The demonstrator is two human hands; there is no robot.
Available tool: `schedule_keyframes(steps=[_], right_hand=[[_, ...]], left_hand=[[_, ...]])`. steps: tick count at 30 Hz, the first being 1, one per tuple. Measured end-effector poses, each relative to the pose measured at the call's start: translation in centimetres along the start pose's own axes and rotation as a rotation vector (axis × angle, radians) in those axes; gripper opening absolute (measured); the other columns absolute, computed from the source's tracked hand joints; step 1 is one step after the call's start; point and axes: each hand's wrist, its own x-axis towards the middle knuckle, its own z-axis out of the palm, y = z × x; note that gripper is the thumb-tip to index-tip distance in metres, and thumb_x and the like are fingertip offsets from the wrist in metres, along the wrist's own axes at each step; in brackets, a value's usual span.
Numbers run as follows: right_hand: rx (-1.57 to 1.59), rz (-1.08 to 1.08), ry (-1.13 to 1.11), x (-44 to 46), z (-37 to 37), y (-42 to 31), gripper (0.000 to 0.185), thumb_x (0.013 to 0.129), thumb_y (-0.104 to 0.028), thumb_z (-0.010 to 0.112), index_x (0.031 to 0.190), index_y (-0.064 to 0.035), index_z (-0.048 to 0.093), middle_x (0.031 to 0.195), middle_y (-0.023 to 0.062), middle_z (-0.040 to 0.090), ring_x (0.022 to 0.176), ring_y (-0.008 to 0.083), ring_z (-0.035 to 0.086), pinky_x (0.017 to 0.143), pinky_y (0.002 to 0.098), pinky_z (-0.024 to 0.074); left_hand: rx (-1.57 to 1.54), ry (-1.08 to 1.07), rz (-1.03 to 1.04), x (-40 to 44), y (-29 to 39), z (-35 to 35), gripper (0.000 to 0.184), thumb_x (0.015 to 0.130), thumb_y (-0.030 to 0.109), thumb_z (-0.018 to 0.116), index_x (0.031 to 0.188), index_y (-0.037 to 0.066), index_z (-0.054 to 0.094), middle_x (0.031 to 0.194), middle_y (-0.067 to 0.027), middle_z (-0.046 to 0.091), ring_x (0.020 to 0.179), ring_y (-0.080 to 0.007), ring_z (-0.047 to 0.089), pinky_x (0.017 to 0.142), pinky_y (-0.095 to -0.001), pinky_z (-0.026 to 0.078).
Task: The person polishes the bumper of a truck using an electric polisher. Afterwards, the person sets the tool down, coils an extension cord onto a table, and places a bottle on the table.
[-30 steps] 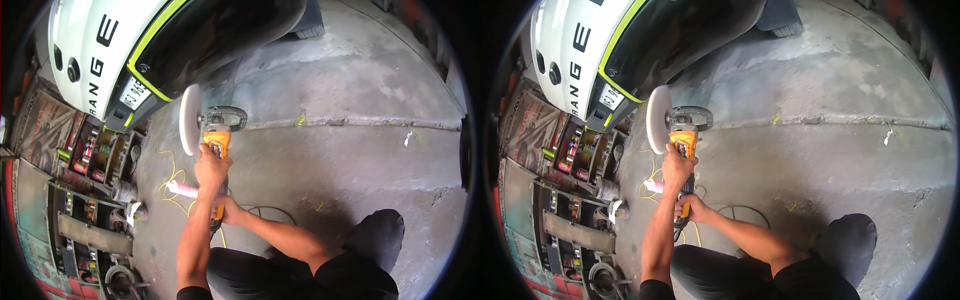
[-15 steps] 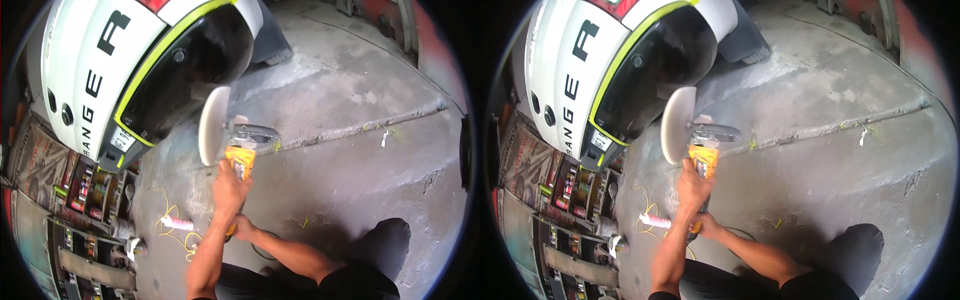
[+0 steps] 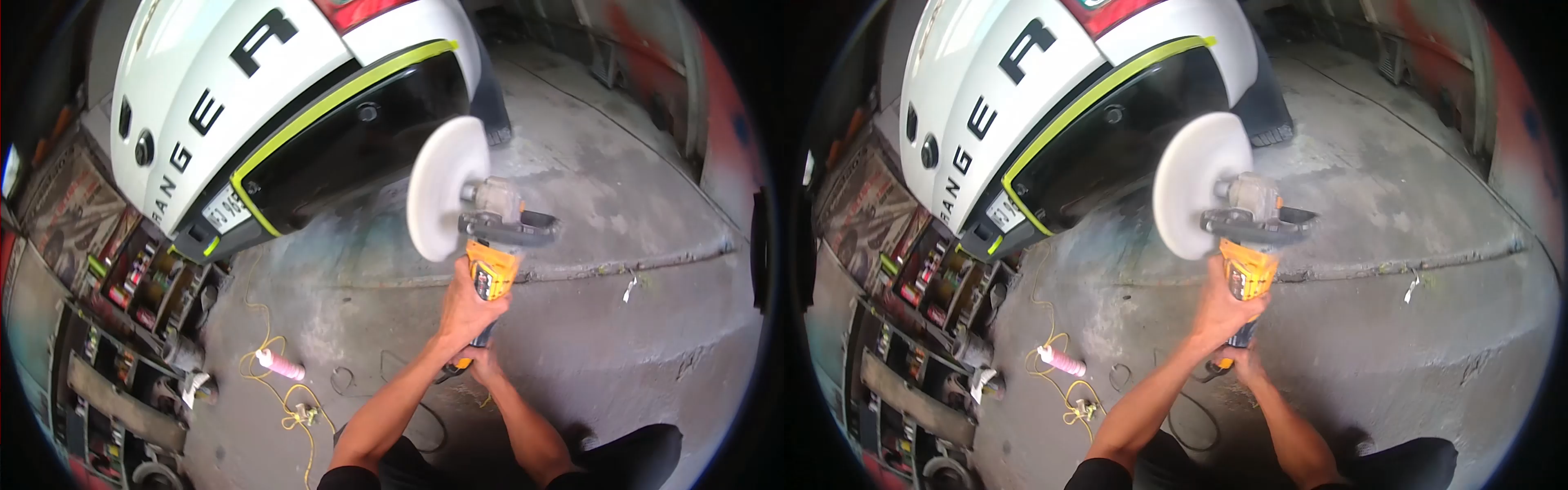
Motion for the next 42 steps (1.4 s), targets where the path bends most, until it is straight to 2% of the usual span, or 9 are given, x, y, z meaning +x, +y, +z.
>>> schedule_keyframes(steps=[5, 6, 7, 10, 18, 23, 33, 35, 42], right_hand=[[-0.611, -0.423, 0.340, -0.9, 4.1, -2.0, 0.026, 0.074, -0.014, 0.079, 0.095, -0.0005, 0.072, 0.086, 0.0100, 0.074, 0.080, 0.0217, 0.072, 0.072, 0.0360, 0.0550], [-0.619, -0.413, 0.338, -0.6, 4.0, -1.2, 0.026, 0.074, -0.014, 0.079, 0.095, -0.0005, 0.072, 0.086, 0.0100, 0.074, 0.080, 0.0217, 0.072, 0.072, 0.0360, 0.0550], [-0.660, -0.395, 0.305, 0.0, 3.8, 0.0, 0.027, 0.075, -0.013, 0.080, 0.097, -0.0001, 0.072, 0.088, 0.0098, 0.075, 0.082, 0.0217, 0.073, 0.074, 0.0367, 0.0555], [-0.731, -0.366, 0.240, 1.2, 6.1, 0.8, 0.026, 0.077, -0.014, 0.080, 0.099, -0.0003, 0.073, 0.090, 0.0092, 0.076, 0.084, 0.0205, 0.073, 0.075, 0.0368, 0.0559], [-0.883, -0.397, 0.242, 1.2, 14.1, -1.2, 0.017, 0.078, -0.008, 0.071, 0.092, 0.0016, 0.070, 0.079, 0.0212, 0.070, 0.078, 0.0293, 0.076, 0.069, 0.0371, 0.0556], [-0.789, -0.423, 0.201, 0.3, 14.8, 0.7, 0.013, 0.079, -0.009, 0.072, 0.085, 0.0013, 0.068, 0.074, 0.0157, 0.070, 0.072, 0.0233, 0.074, 0.066, 0.0362, 0.0545], [-0.942, -0.472, 0.252, 1.0, 11.4, -0.4, 0.015, 0.078, -0.009, 0.074, 0.087, 0.0015, 0.069, 0.071, 0.0129, 0.068, 0.072, 0.0162, 0.071, 0.065, 0.0363, 0.0540], [-0.881, -0.461, 0.252, 0.8, 11.7, 0.0, 0.016, 0.078, -0.009, 0.074, 0.089, 0.0016, 0.069, 0.072, 0.0140, 0.068, 0.073, 0.0164, 0.071, 0.066, 0.0364, 0.0541], [-1.035, -0.437, 0.307, 2.7, 9.3, -1.4, 0.016, 0.076, -0.009, 0.073, 0.085, 0.0025, 0.070, 0.072, 0.0211, 0.068, 0.073, 0.0272, 0.075, 0.065, 0.0388, 0.0546]], left_hand=[[-0.144, -0.081, 0.102, -2.0, -3.3, -2.1, 0.076, 0.071, 0.022, 0.084, 0.130, 0.000, 0.041, 0.108, -0.0264, 0.066, 0.095, -0.0387, 0.069, 0.082, -0.0420, 0.055], [-0.136, 0.109, 0.150, -3.2, -0.5, -3.8, 0.042, 0.077, 0.020, 0.084, 0.109, -0.002, 0.068, 0.106, -0.0113, 0.072, 0.096, -0.0224, 0.069, 0.086, -0.0368, 0.054], [-0.141, 0.112, 0.144, -3.8, -1.8, -4.1, 0.042, 0.077, 0.020, 0.084, 0.109, -0.002, 0.068, 0.106, -0.0113, 0.072, 0.096, -0.0224, 0.069, 0.086, -0.0368, 0.054], [-0.339, 0.160, -0.210, -5.2, -3.7, -6.8, 0.037, 0.081, 0.018, 0.085, 0.110, 0.000, 0.071, 0.105, -0.0075, 0.074, 0.094, -0.0153, 0.069, 0.084, -0.0326, 0.056], [-0.667, 0.362, 0.072, -4.8, -6.1, -14.0, 0.052, 0.082, 0.016, 0.081, 0.123, -0.005, 0.059, 0.103, -0.0113, 0.071, 0.095, -0.0211, 0.070, 0.082, -0.0353, 0.058], [-0.549, 0.169, 0.104, -5.0, -3.0, -15.2, 0.048, 0.080, 0.017, 0.080, 0.118, -0.005, 0.061, 0.102, -0.0110, 0.070, 0.090, -0.0202, 0.070, 0.080, -0.0343, 0.058], [-0.729, 0.333, 0.073, -4.6, -4.0, -13.2, 0.038, 0.079, 0.010, 0.080, 0.111, -0.006, 0.068, 0.098, -0.0102, 0.073, 0.086, -0.0183, 0.071, 0.079, -0.0342, 0.059], [-0.629, 0.105, -0.067, -5.0, -3.3, -13.1, 0.029, 0.082, 0.009, 0.078, 0.106, -0.005, 0.071, 0.094, -0.0100, 0.074, 0.082, -0.0179, 0.071, 0.078, -0.0334, 0.059], [-0.692, 0.414, -0.049, -4.4, -4.4, -9.5, 0.031, 0.083, 0.010, 0.081, 0.107, -0.005, 0.070, 0.097, -0.0094, 0.073, 0.085, -0.0162, 0.070, 0.078, -0.0327, 0.058]])
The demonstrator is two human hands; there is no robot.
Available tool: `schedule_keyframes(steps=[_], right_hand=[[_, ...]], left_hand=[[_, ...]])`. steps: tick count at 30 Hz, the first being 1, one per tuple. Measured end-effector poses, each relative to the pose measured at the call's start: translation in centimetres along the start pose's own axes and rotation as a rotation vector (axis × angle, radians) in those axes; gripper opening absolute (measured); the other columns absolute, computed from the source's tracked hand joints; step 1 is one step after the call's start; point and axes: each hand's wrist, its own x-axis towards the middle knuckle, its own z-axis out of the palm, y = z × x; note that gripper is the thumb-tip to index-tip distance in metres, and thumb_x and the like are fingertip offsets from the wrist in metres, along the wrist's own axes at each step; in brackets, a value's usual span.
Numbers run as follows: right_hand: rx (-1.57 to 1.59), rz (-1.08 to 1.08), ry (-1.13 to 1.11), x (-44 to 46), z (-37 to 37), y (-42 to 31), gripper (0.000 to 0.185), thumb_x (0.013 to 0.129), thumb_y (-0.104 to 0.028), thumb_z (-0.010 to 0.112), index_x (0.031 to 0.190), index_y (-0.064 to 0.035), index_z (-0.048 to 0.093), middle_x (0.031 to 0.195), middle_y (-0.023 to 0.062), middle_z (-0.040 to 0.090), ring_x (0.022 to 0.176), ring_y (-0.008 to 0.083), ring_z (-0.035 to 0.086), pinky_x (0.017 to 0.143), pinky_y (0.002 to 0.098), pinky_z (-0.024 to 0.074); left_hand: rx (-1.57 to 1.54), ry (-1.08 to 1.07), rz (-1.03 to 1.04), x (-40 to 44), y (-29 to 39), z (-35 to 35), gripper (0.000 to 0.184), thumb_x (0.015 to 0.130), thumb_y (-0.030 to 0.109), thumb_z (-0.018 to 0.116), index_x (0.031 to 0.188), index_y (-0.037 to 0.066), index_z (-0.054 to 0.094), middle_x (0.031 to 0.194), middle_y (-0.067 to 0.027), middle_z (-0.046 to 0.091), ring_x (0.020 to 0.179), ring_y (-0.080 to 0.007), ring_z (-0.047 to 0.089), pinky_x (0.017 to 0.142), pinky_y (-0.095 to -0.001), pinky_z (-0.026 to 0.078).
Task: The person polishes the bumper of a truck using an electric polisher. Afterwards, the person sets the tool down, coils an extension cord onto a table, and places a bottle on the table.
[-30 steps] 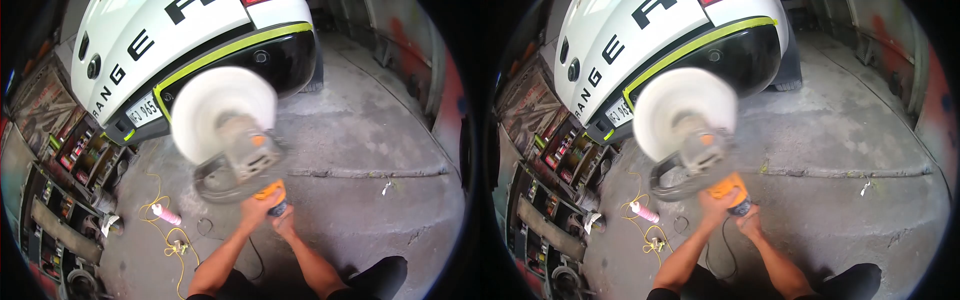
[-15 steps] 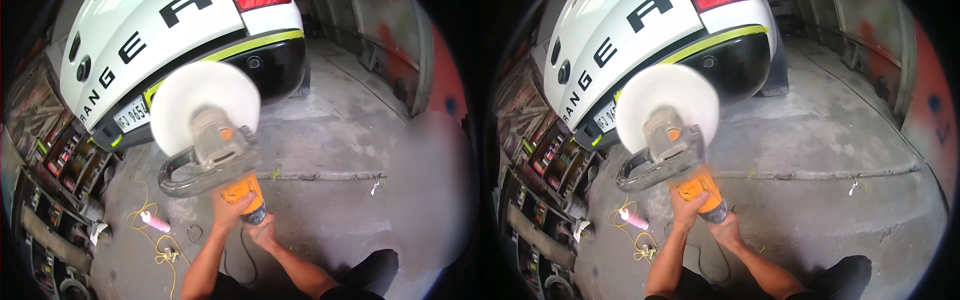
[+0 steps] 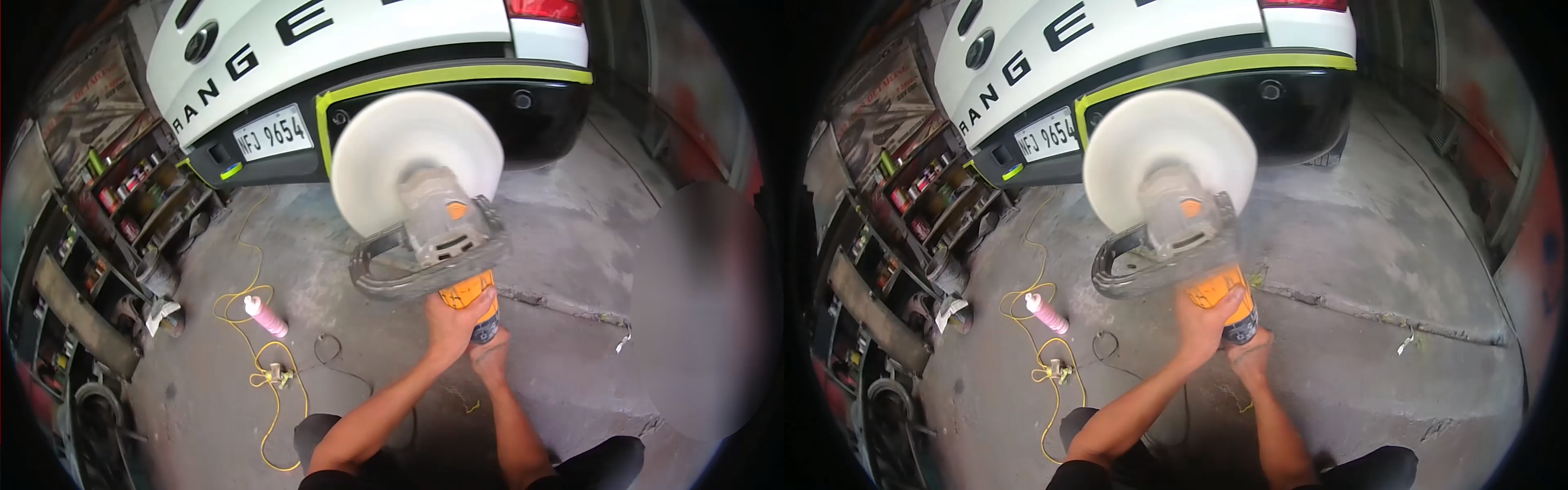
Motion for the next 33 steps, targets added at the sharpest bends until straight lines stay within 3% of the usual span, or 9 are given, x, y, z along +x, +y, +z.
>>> schedule_keyframes(steps=[2, 4, 10, 14, 21, 25, 27, 29, 33], right_hand=[[-0.080, -0.050, 0.005, 1.2, -0.7, -1.0, 0.016, 0.074, -0.010, 0.073, 0.083, 0.0024, 0.069, 0.072, 0.0217, 0.068, 0.073, 0.0316, 0.075, 0.065, 0.0393, 0.0544], [-0.224, -0.082, -0.037, 2.3, -1.5, -1.7, 0.020, 0.069, -0.013, 0.074, 0.084, 0.0009, 0.069, 0.078, 0.0230, 0.070, 0.076, 0.0427, 0.072, 0.067, 0.0428, 0.0549], [-0.583, -0.192, -0.028, 3.7, -3.9, -7.6, 0.026, 0.068, -0.015, 0.075, 0.090, -0.0018, 0.068, 0.082, 0.0238, 0.071, 0.080, 0.0456, 0.069, 0.072, 0.0498, 0.0543], [-0.734, -0.219, -0.031, 3.5, -3.6, -9.4, 0.023, 0.069, -0.014, 0.073, 0.086, -0.0014, 0.066, 0.077, 0.0237, 0.069, 0.077, 0.0468, 0.068, 0.071, 0.0503, 0.0537], [-0.790, -0.291, 0.022, 1.6, -2.1, -13.9, 0.021, 0.071, -0.014, 0.074, 0.083, -0.0009, 0.062, 0.074, 0.0244, 0.067, 0.074, 0.0478, 0.067, 0.068, 0.0502, 0.0520], [-1.003, -0.298, 0.062, 0.8, -2.3, -16.0, 0.024, 0.071, -0.015, 0.076, 0.084, -0.0010, 0.061, 0.075, 0.0237, 0.067, 0.073, 0.0472, 0.066, 0.066, 0.0507, 0.0511], [-1.107, -0.368, 0.053, 0.6, -1.8, -17.6, 0.021, 0.070, -0.007, 0.071, 0.089, 0.0009, 0.065, 0.078, 0.0248, 0.067, 0.077, 0.0466, 0.067, 0.069, 0.0470, 0.0522], [-1.162, -0.383, 0.040, 0.7, -1.1, -18.7, 0.021, 0.070, -0.008, 0.071, 0.088, 0.0008, 0.064, 0.077, 0.0243, 0.066, 0.077, 0.0468, 0.066, 0.069, 0.0475, 0.0517], [-1.246, -0.449, 0.018, 0.9, -1.2, -19.5, 0.025, 0.067, -0.013, 0.076, 0.081, -0.0012, 0.059, 0.074, 0.0222, 0.064, 0.071, 0.0463, 0.064, 0.065, 0.0497, 0.0499]], left_hand=[[-0.077, 0.060, -0.013, 0.8, -0.9, -0.4, 0.033, 0.081, 0.011, 0.084, 0.106, -0.005, 0.069, 0.097, -0.0091, 0.073, 0.086, -0.0159, 0.070, 0.078, -0.0325, 0.057], [-0.160, 0.118, 0.038, 1.6, -2.0, -1.1, 0.044, 0.083, 0.009, 0.081, 0.120, -0.005, 0.061, 0.106, -0.0103, 0.070, 0.093, -0.0174, 0.068, 0.083, -0.0332, 0.056], [-0.541, 0.309, 0.113, 3.0, -5.2, -0.2, 0.054, 0.093, 0.013, 0.069, 0.139, -0.003, 0.047, 0.122, -0.0122, 0.062, 0.108, -0.0216, 0.064, 0.094, -0.0381, 0.053], [-0.719, 0.332, 0.073, 3.0, -2.8, -1.0, 0.055, 0.093, 0.014, 0.069, 0.140, -0.002, 0.046, 0.120, -0.0125, 0.062, 0.105, -0.0225, 0.065, 0.093, -0.0381, 0.054], [-0.918, 0.148, 0.055, 3.5, 0.1, -2.5, 0.049, 0.088, 0.015, 0.075, 0.128, -0.003, 0.053, 0.110, -0.0087, 0.064, 0.092, -0.0167, 0.066, 0.083, -0.0318, 0.056], [-1.144, 0.192, -0.001, 3.0, -0.3, -2.2, 0.051, 0.089, 0.018, 0.074, 0.130, -0.003, 0.052, 0.109, -0.0104, 0.065, 0.095, -0.0190, 0.066, 0.087, -0.0336, 0.055], [-1.195, 0.200, -0.044, 2.8, -1.3, -1.9, 0.054, 0.090, 0.022, 0.073, 0.132, -0.002, 0.050, 0.111, -0.0117, 0.065, 0.098, -0.0212, 0.066, 0.089, -0.0359, 0.054], [-1.297, 0.313, -0.106, 3.0, -1.7, -1.8, 0.056, 0.091, 0.025, 0.072, 0.134, -0.002, 0.048, 0.114, -0.0126, 0.063, 0.100, -0.0222, 0.065, 0.089, -0.0371, 0.054], [-1.299, 0.328, -0.092, 3.1, -1.4, -2.0, 0.055, 0.093, 0.026, 0.070, 0.135, -0.001, 0.048, 0.117, -0.0140, 0.062, 0.103, -0.0232, 0.065, 0.091, -0.0384, 0.054]])
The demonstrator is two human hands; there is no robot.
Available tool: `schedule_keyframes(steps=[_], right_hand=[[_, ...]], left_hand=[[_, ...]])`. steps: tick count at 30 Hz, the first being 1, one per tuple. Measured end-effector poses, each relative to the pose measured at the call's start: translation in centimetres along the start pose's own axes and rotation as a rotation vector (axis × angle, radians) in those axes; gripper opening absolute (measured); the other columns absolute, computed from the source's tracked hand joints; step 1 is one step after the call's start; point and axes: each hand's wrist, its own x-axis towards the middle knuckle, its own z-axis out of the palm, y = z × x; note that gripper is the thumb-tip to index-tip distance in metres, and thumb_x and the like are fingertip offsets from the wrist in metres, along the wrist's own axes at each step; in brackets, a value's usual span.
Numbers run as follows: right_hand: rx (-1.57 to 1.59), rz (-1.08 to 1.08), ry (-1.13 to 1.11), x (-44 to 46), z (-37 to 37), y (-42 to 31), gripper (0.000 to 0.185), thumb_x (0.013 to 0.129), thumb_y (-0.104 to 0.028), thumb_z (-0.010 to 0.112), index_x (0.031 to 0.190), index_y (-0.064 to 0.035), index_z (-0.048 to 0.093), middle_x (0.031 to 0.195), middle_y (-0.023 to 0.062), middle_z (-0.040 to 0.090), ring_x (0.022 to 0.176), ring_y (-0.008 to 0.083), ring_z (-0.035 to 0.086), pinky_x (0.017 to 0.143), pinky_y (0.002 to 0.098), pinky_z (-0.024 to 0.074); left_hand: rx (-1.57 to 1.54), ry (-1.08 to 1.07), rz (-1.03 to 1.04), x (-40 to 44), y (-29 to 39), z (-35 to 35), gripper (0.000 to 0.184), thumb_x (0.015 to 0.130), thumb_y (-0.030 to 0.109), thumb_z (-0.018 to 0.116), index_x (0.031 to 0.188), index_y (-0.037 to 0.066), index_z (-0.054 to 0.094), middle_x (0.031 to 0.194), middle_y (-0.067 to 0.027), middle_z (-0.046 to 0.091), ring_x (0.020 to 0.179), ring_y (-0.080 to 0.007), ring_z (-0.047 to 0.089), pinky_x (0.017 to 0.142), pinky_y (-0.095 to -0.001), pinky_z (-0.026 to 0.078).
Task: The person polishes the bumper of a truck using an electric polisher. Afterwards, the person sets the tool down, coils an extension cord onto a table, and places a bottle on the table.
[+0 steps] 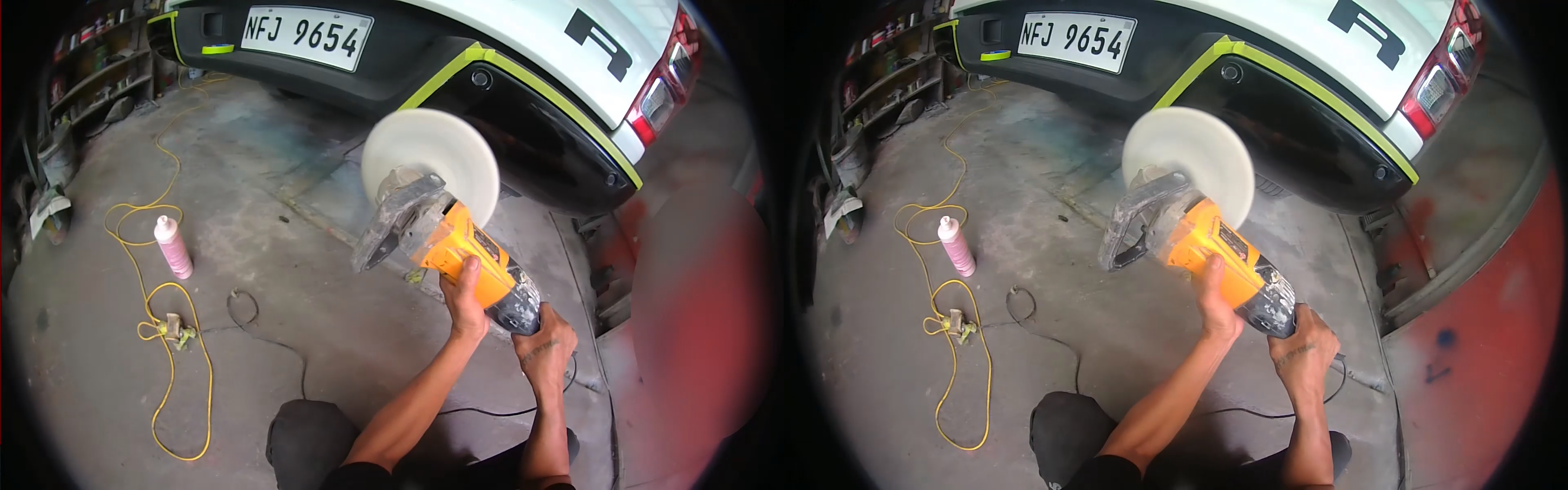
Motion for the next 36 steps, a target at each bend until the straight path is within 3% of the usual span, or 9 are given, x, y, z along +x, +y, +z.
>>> schedule_keyframes(steps=[4, 6, 11, 18, 21, 23, 28, 30, 36], right_hand=[[0.017, 0.013, -0.015, -1.3, -0.3, 1.1, 0.025, 0.068, -0.010, 0.074, 0.087, 0.0008, 0.063, 0.076, 0.0240, 0.065, 0.073, 0.0457, 0.066, 0.067, 0.0476, 0.0515], [0.207, 0.200, -0.014, -2.0, -0.5, 0.9, 0.029, 0.070, -0.008, 0.072, 0.095, 0.0029, 0.066, 0.078, 0.0259, 0.067, 0.077, 0.0453, 0.069, 0.069, 0.0447, 0.0530], [0.198, 0.164, 0.030, -2.6, -1.0, 1.0, 0.033, 0.070, -0.008, 0.072, 0.099, 0.0051, 0.064, 0.077, 0.0264, 0.067, 0.076, 0.0466, 0.068, 0.068, 0.0439, 0.0526], [-0.099, -0.032, -0.014, -1.4, -1.2, -1.8, 0.029, 0.068, -0.006, 0.073, 0.093, 0.0018, 0.060, 0.084, 0.0255, 0.065, 0.082, 0.0477, 0.065, 0.071, 0.0474, 0.0514], [-0.159, -0.109, -0.038, -0.9, -0.5, -3.7, 0.035, 0.069, -0.006, 0.074, 0.102, 0.0010, 0.064, 0.088, 0.0239, 0.067, 0.083, 0.0446, 0.067, 0.072, 0.0489, 0.0523], [-0.242, -0.178, -0.079, -0.7, 0.3, -4.7, 0.046, 0.069, -0.010, 0.081, 0.111, -0.0014, 0.066, 0.088, 0.0171, 0.067, 0.081, 0.0374, 0.068, 0.072, 0.0455, 0.0530], [-0.280, -0.206, -0.152, -0.3, 2.4, -6.3, 0.054, 0.072, -0.014, 0.084, 0.118, 0.0025, 0.062, 0.090, 0.0161, 0.065, 0.080, 0.0358, 0.067, 0.071, 0.0449, 0.0536], [-0.275, -0.233, -0.172, -0.6, 2.8, -7.4, 0.058, 0.073, -0.014, 0.083, 0.123, 0.0039, 0.060, 0.093, 0.0166, 0.064, 0.081, 0.0353, 0.067, 0.071, 0.0444, 0.0538], [-0.304, -0.231, -0.219, -0.9, 3.7, -8.4, 0.061, 0.075, -0.014, 0.083, 0.126, 0.0060, 0.058, 0.093, 0.0165, 0.064, 0.082, 0.0337, 0.067, 0.068, 0.0443, 0.0545]], left_hand=[[0.050, -0.104, 0.002, -1.2, 0.7, 2.5, 0.049, 0.089, 0.017, 0.076, 0.127, -0.001, 0.053, 0.107, -0.0112, 0.067, 0.091, -0.0196, 0.069, 0.081, -0.0344, 0.058], [0.108, -0.207, -0.072, -1.5, 1.8, 3.9, 0.048, 0.085, 0.014, 0.080, 0.123, -0.001, 0.055, 0.101, -0.0091, 0.068, 0.083, -0.0178, 0.069, 0.076, -0.0328, 0.059], [0.047, -0.288, -0.125, -1.8, 1.6, 3.8, 0.051, 0.084, 0.020, 0.081, 0.123, -0.001, 0.054, 0.102, -0.0096, 0.068, 0.086, -0.0180, 0.069, 0.077, -0.0325, 0.059], [-0.180, -0.020, -0.149, -0.1, -0.3, -1.2, 0.054, 0.091, 0.031, 0.072, 0.132, 0.002, 0.052, 0.112, -0.0097, 0.064, 0.099, -0.0195, 0.065, 0.088, -0.0370, 0.055], [-0.228, -0.004, -0.197, 1.9, -0.5, -3.8, 0.051, 0.100, 0.048, 0.055, 0.133, 0.009, 0.053, 0.118, -0.0075, 0.063, 0.109, -0.0223, 0.063, 0.094, -0.0401, 0.053], [-0.281, 0.002, -0.190, 3.1, 0.3, -4.3, 0.053, 0.101, 0.052, 0.050, 0.129, 0.008, 0.054, 0.112, -0.0098, 0.064, 0.101, -0.0253, 0.066, 0.090, -0.0419, 0.055], [-0.310, 0.017, -0.188, 6.0, 1.3, -6.1, 0.057, 0.101, 0.056, 0.044, 0.125, 0.006, 0.054, 0.104, -0.0142, 0.067, 0.090, -0.0298, 0.069, 0.082, -0.0437, 0.058], [-0.319, -0.177, -0.150, 6.5, 2.6, -6.4, 0.057, 0.098, 0.056, 0.051, 0.127, 0.007, 0.053, 0.108, -0.0134, 0.066, 0.095, -0.0271, 0.069, 0.083, -0.0418, 0.058], [-0.283, -0.093, -0.182, 7.5, 3.1, -7.2, 0.058, 0.099, 0.057, 0.047, 0.126, 0.006, 0.052, 0.103, -0.0156, 0.068, 0.088, -0.0294, 0.070, 0.080, -0.0429, 0.059]])
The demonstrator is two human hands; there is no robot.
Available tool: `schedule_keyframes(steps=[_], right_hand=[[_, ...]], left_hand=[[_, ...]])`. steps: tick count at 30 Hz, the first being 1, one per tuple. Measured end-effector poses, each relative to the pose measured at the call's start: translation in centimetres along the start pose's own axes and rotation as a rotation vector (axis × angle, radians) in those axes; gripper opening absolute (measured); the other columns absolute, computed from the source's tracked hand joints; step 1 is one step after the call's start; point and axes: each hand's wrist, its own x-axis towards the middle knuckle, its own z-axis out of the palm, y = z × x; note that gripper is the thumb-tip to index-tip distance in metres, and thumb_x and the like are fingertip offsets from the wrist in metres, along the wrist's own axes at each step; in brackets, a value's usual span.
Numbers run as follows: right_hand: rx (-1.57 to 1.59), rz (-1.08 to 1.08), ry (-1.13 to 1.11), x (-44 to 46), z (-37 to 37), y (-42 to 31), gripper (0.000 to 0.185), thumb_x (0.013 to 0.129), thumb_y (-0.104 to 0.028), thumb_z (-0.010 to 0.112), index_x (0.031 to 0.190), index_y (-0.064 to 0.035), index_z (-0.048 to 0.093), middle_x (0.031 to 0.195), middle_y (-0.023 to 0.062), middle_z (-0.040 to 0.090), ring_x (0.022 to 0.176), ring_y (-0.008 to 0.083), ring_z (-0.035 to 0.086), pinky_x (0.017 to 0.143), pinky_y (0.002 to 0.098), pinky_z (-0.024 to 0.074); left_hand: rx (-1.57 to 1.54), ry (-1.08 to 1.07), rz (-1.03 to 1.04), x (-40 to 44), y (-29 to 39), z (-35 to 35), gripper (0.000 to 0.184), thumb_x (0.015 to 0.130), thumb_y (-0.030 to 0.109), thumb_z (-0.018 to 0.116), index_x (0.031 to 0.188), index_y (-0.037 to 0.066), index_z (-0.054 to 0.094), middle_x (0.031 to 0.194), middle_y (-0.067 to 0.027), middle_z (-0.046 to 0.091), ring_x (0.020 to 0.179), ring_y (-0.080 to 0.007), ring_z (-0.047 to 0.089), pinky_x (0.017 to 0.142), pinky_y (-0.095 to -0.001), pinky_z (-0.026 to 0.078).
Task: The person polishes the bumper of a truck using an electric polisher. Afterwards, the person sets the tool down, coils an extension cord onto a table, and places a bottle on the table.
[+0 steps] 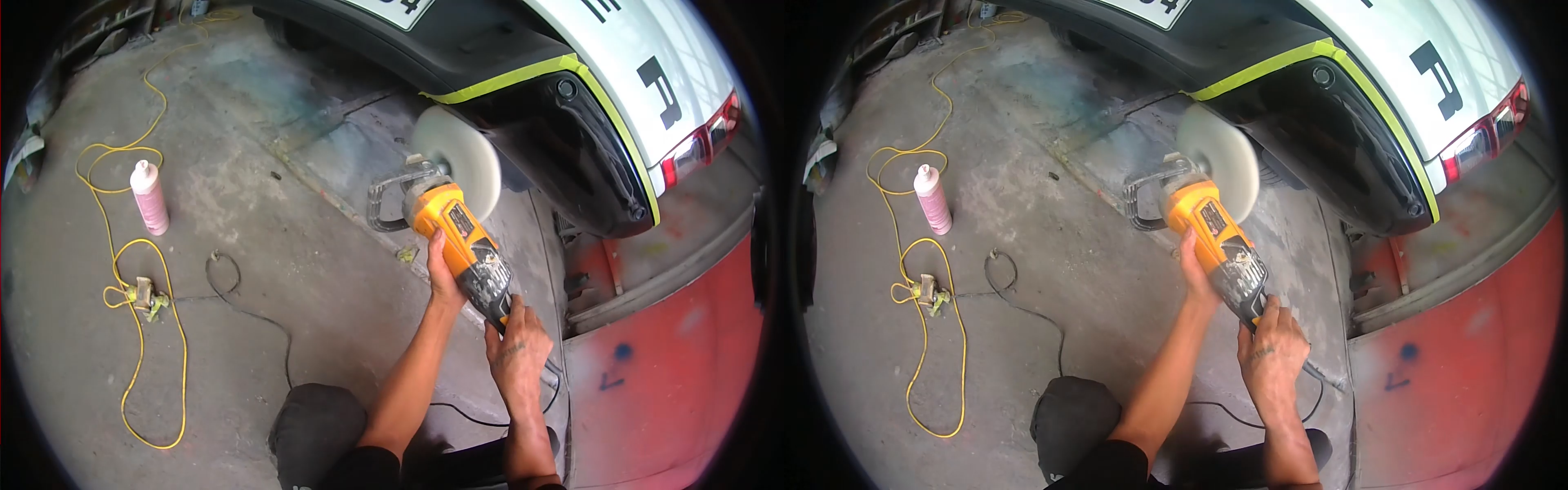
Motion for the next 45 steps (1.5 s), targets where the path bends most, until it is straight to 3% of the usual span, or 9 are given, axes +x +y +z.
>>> schedule_keyframes(steps=[10, 12, 16, 26, 28, 34, 38, 39, 45], right_hand=[[-0.004, -0.052, 0.047, 0.7, -0.6, -0.6, 0.063, 0.073, -0.012, 0.083, 0.128, 0.0062, 0.057, 0.091, 0.0152, 0.063, 0.079, 0.0327, 0.066, 0.069, 0.0417, 0.0543], [-0.017, -0.042, 0.055, 0.5, -0.6, -0.5, 0.063, 0.073, -0.012, 0.082, 0.127, 0.0063, 0.057, 0.091, 0.0148, 0.063, 0.079, 0.0323, 0.066, 0.069, 0.0413, 0.0543], [-0.033, -0.042, 0.046, -0.5, -1.6, 1.0, 0.060, 0.073, -0.013, 0.082, 0.124, 0.0064, 0.057, 0.088, 0.0136, 0.062, 0.077, 0.0315, 0.066, 0.068, 0.0408, 0.0540], [-0.196, 0.041, 0.037, -5.5, -4.4, 10.3, 0.053, 0.069, -0.012, 0.081, 0.115, 0.0013, 0.059, 0.086, 0.0132, 0.062, 0.077, 0.0312, 0.066, 0.069, 0.0422, 0.0536], [-0.187, 0.079, 0.009, -7.0, -5.0, 12.2, 0.053, 0.069, -0.011, 0.082, 0.116, 0.0005, 0.059, 0.086, 0.0131, 0.062, 0.077, 0.0314, 0.066, 0.070, 0.0425, 0.0535], [-0.209, 0.206, 0.017, -12.4, -7.0, 18.4, 0.064, 0.062, -0.013, 0.085, 0.120, -0.0010, 0.061, 0.083, 0.0105, 0.062, 0.076, 0.0317, 0.065, 0.066, 0.0433, 0.0513], [0.036, 0.231, 0.107, -13.7, -5.5, 23.0, 0.058, 0.061, -0.013, 0.084, 0.114, 0.0000, 0.066, 0.084, 0.0148, 0.066, 0.073, 0.0341, 0.067, 0.065, 0.0433, 0.0523], [0.148, 0.220, 0.157, -13.6, -4.4, 23.5, 0.054, 0.061, -0.013, 0.083, 0.111, 0.0008, 0.068, 0.084, 0.0172, 0.068, 0.072, 0.0354, 0.068, 0.065, 0.0431, 0.0532], [0.609, 0.317, 0.159, -11.3, 2.7, 21.9, 0.038, 0.066, -0.015, 0.079, 0.097, 0.0040, 0.068, 0.074, 0.0212, 0.066, 0.063, 0.0317, 0.066, 0.062, 0.0394, 0.0522]], left_hand=[[-0.056, -0.006, 0.021, 0.8, 0.3, 0.0, 0.060, 0.099, 0.058, 0.045, 0.126, 0.005, 0.053, 0.101, -0.0174, 0.067, 0.085, -0.0332, 0.070, 0.078, -0.0463, 0.059], [-0.059, 0.072, 0.029, 1.0, 0.1, 0.3, 0.066, 0.096, 0.064, 0.040, 0.121, 0.005, 0.056, 0.097, -0.0173, 0.066, 0.078, -0.0336, 0.069, 0.067, -0.0467, 0.060], [-0.037, 0.041, 0.020, -0.3, -1.6, 1.3, 0.072, 0.094, 0.068, 0.040, 0.121, 0.003, 0.055, 0.099, -0.0152, 0.064, 0.081, -0.0310, 0.068, 0.066, -0.0453, 0.060], [-0.139, 0.007, -0.338, -5.9, -12.1, 1.8, 0.071, 0.098, 0.067, 0.037, 0.124, 0.004, 0.057, 0.107, -0.0158, 0.068, 0.099, -0.0330, 0.069, 0.086, -0.0466, 0.058], [-0.201, 0.025, -0.484, -7.4, -14.5, 1.6, 0.062, 0.099, 0.063, 0.048, 0.131, 0.010, 0.053, 0.113, -0.0129, 0.068, 0.102, -0.0297, 0.068, 0.091, -0.0464, 0.057], [-0.148, -0.024, -0.642, -12.9, -20.5, 1.6, 0.059, 0.100, 0.057, 0.055, 0.136, 0.011, 0.051, 0.126, -0.0051, 0.061, 0.118, -0.0215, 0.059, 0.103, -0.0424, 0.049], [0.072, -0.147, -0.453, -14.2, -19.7, 4.7, 0.056, 0.100, 0.040, 0.066, 0.141, 0.008, 0.047, 0.130, -0.0060, 0.056, 0.124, -0.0190, 0.053, 0.107, -0.0385, 0.045], [0.120, -0.120, -0.373, -13.9, -19.2, 5.3, 0.053, 0.098, 0.027, 0.071, 0.139, 0.002, 0.048, 0.126, -0.0082, 0.058, 0.119, -0.0184, 0.056, 0.104, -0.0364, 0.046], [0.644, -0.111, -0.030, -12.5, -13.8, 10.3, 0.042, 0.094, 0.009, 0.073, 0.127, -0.007, 0.054, 0.116, -0.0123, 0.066, 0.097, -0.0163, 0.066, 0.086, -0.0321, 0.056]])
